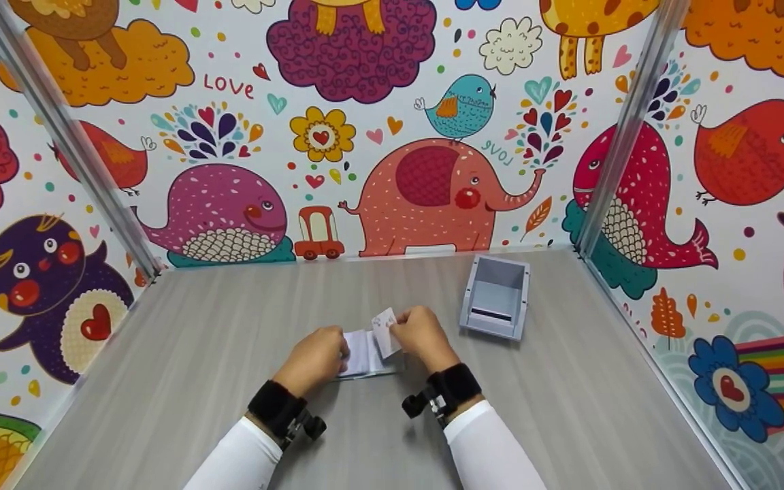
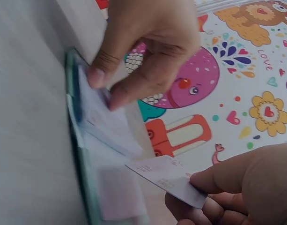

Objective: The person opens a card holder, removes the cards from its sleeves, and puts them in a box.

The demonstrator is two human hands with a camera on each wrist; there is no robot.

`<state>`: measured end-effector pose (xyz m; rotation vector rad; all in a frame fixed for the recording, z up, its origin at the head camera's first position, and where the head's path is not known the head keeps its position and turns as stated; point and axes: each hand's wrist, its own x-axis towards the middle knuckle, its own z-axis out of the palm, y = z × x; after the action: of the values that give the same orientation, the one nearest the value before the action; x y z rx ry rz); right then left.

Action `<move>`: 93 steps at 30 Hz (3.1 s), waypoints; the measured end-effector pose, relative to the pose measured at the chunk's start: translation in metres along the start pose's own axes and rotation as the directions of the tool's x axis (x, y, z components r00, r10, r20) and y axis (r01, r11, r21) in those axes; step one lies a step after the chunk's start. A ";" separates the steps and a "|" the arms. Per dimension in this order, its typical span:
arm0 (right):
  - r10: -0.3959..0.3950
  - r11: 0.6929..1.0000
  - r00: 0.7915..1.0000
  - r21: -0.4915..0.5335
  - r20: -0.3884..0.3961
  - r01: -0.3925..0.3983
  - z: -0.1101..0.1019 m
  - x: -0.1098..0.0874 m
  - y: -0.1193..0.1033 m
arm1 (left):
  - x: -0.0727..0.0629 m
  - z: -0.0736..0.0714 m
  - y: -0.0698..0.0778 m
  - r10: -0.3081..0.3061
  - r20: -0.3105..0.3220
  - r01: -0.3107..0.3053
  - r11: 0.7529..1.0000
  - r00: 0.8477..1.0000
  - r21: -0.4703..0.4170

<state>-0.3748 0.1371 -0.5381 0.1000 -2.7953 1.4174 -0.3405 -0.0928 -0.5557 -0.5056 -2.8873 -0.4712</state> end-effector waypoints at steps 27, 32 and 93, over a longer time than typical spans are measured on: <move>0.052 0.965 0.960 -0.231 -0.277 -0.120 -0.131 0.000 0.042 | -0.003 -0.007 0.005 0.002 0.021 -0.001 1.000 1.000 -0.014; 0.031 0.949 0.952 -0.290 -0.304 -0.123 -0.133 0.002 0.050 | 0.012 0.036 -0.023 0.030 -0.036 -0.029 0.999 0.999 0.017; -0.035 0.842 0.984 -0.535 -0.174 -0.065 -0.119 0.003 0.070 | -0.004 -0.006 0.009 -0.015 0.004 0.015 1.000 1.000 0.012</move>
<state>-0.3843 0.2744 -0.5236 -0.0518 -2.9144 0.5494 -0.3325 -0.0878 -0.5482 -0.4838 -2.8984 -0.4547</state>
